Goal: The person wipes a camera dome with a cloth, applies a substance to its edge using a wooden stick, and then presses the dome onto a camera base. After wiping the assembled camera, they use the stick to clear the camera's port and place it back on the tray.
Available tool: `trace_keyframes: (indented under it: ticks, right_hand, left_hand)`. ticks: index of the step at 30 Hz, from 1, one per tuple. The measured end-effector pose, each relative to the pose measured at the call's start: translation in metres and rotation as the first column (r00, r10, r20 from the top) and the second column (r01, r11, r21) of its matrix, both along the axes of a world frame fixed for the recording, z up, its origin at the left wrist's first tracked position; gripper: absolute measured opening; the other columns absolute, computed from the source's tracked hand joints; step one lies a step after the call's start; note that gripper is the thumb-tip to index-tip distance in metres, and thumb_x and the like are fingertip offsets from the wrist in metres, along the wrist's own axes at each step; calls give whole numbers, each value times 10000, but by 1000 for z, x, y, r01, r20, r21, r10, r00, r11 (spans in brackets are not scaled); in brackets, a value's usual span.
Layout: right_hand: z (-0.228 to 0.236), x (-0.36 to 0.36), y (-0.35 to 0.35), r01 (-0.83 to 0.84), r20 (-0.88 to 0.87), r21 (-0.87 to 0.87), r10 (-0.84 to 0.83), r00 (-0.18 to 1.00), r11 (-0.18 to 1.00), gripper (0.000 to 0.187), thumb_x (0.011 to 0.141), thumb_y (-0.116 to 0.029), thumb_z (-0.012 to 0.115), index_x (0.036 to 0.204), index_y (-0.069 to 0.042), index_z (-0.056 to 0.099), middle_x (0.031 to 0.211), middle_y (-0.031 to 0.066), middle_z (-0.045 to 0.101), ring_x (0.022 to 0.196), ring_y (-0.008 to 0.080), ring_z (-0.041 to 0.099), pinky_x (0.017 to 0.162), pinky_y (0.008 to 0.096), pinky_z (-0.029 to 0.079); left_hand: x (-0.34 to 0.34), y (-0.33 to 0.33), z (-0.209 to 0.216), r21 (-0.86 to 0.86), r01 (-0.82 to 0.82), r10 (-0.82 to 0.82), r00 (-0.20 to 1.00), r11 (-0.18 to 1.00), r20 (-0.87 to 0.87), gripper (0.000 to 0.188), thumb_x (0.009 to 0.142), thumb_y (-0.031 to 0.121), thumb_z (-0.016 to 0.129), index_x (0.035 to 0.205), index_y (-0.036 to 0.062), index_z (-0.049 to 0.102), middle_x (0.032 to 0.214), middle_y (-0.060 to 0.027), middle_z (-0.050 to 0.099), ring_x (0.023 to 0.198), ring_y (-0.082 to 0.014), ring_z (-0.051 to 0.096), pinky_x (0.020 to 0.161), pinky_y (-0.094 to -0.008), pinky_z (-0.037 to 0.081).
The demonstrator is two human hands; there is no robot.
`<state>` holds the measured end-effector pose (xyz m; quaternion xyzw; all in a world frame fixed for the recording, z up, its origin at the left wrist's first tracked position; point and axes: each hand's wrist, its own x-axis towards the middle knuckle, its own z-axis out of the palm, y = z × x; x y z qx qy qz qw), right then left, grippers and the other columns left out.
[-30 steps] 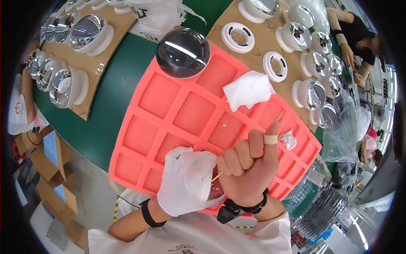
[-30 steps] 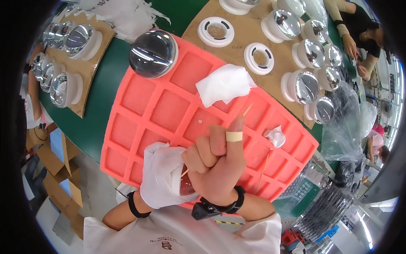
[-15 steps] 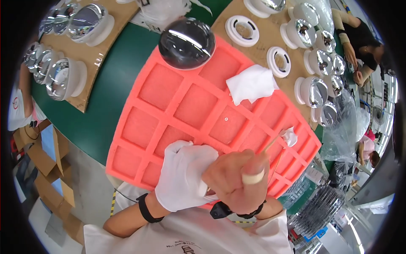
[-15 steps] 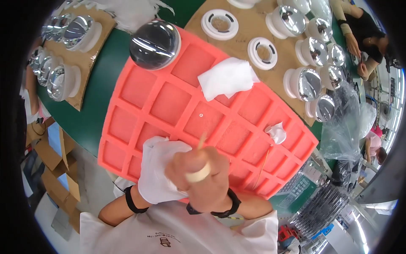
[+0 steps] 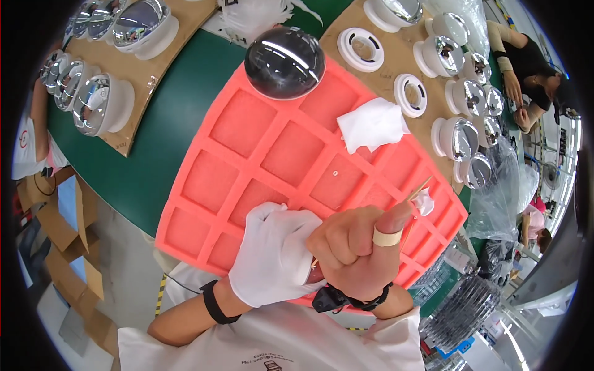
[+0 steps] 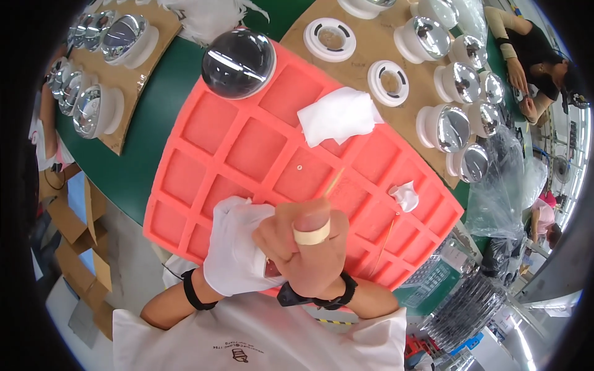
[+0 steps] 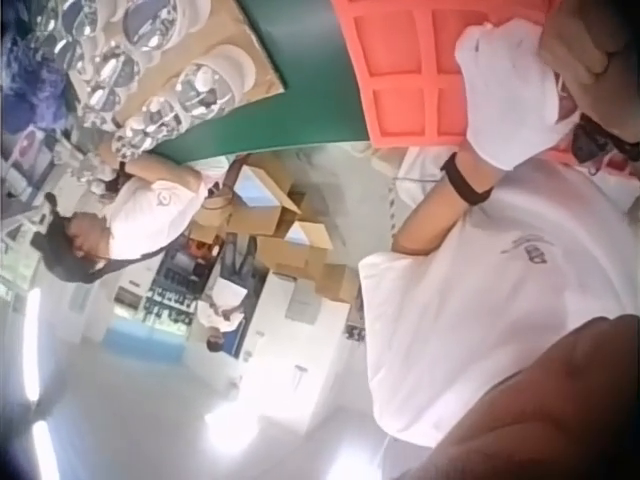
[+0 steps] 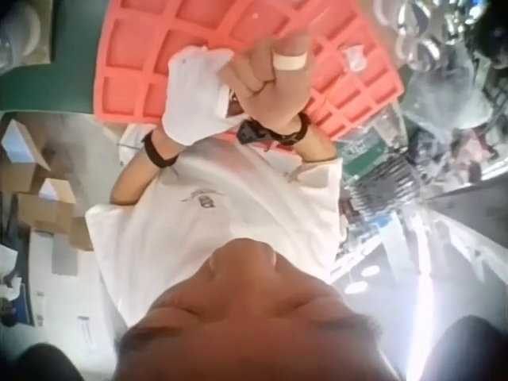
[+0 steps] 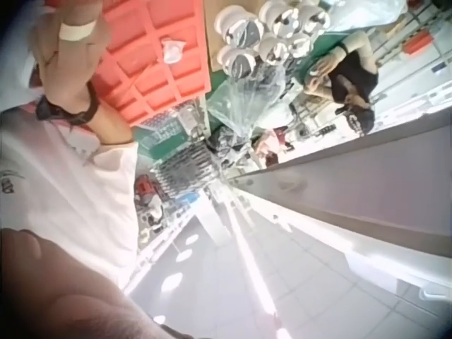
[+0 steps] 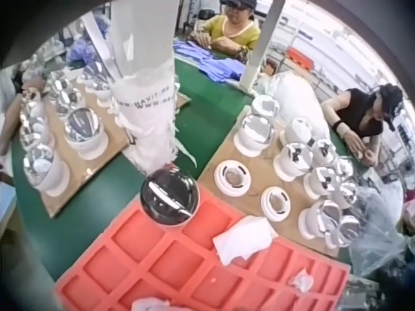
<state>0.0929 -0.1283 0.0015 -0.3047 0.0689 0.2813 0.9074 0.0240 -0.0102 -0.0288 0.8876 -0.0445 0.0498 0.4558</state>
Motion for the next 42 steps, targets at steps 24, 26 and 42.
trace_keyframes:
  ticks: [24,26,42]
  right_hand:
    - [5,4,2,-58,139,-152,80,987,987,626,1071,-544,287,585,-153,223,479,-73,160,391,99,131,393,294,144]
    - [10,9,6,-63,138,-228,96,986,972,623,1073,-527,306,582,-151,229,483,-73,164,392,96,136,395,287,150]
    - [0,16,-2,46,-62,-51,-49,997,998,561,1070,-513,361,631,-184,246,521,-64,138,430,96,101,423,297,116]
  left_hand:
    - [0,0,-5,14,-9,8,997,1000,77,581,613,326,860,1046,45,595,1106,-56,548,1006,-270,477,937,-466,341]
    - [1,0,0,11,49,-49,999,999,-23,581,613,320,862,1050,43,597,1105,-59,551,1009,-271,477,943,-470,337]
    - [-17,-17,7,-57,-115,116,993,992,14,667,617,231,890,1163,54,550,1149,-111,555,1050,-333,512,949,-442,367]
